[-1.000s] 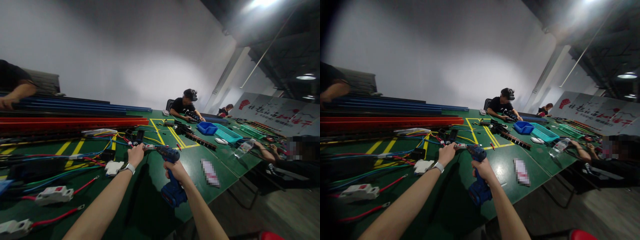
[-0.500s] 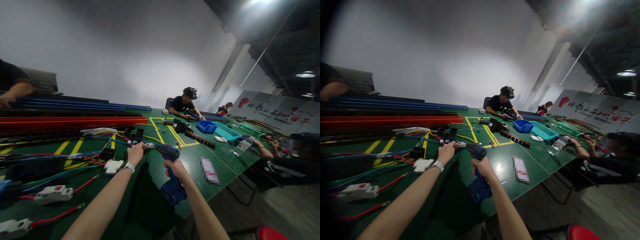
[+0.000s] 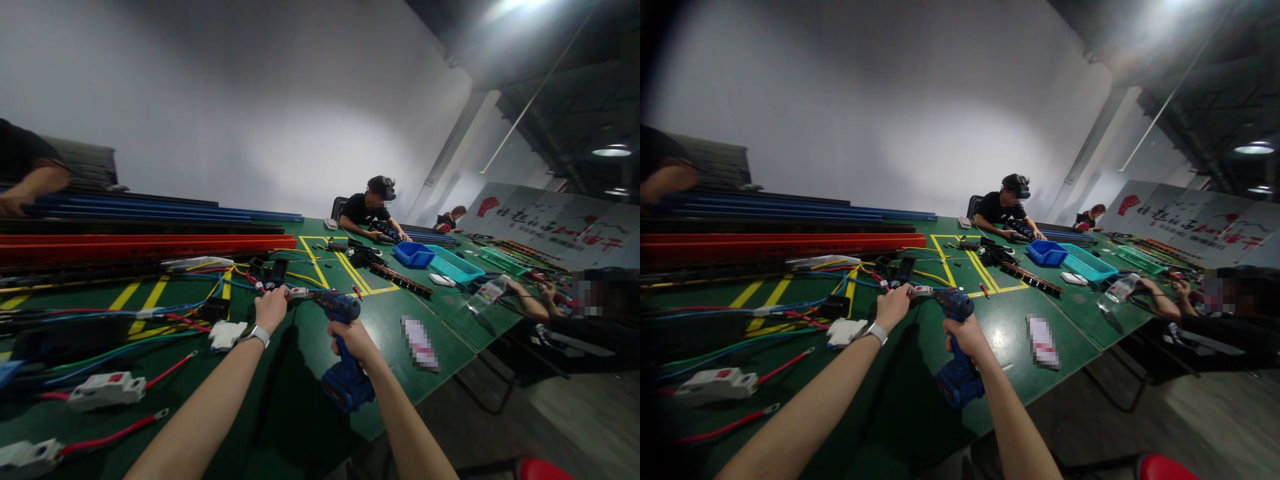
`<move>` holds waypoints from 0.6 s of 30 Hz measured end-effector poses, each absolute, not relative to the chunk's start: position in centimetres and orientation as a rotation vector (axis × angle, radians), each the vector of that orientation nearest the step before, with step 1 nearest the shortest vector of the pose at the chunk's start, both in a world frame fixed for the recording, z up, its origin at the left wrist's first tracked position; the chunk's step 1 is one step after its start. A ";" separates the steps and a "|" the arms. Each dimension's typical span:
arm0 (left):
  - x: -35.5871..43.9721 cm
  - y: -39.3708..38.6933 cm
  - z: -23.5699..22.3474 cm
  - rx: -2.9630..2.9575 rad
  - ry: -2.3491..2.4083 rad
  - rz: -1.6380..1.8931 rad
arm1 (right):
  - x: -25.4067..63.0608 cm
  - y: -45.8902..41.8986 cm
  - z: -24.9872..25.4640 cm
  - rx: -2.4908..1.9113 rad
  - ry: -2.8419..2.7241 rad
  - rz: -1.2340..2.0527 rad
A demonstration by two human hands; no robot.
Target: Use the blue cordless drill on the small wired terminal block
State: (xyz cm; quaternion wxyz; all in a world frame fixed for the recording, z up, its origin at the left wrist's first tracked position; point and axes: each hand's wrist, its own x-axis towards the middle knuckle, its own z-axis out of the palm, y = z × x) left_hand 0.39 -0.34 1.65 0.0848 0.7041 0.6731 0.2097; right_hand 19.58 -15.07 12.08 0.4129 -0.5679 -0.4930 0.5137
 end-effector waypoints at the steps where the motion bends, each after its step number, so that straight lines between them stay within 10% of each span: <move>1: 0.4 -0.4 1.7 2.101 2.011 0.620 | 19.6 -15.1 12.1 -1.435 -1.237 1.292; 18: 0.4 -0.1 1.3 2.117 2.033 0.593 | 19.8 -15.0 11.8 -1.449 -1.246 1.288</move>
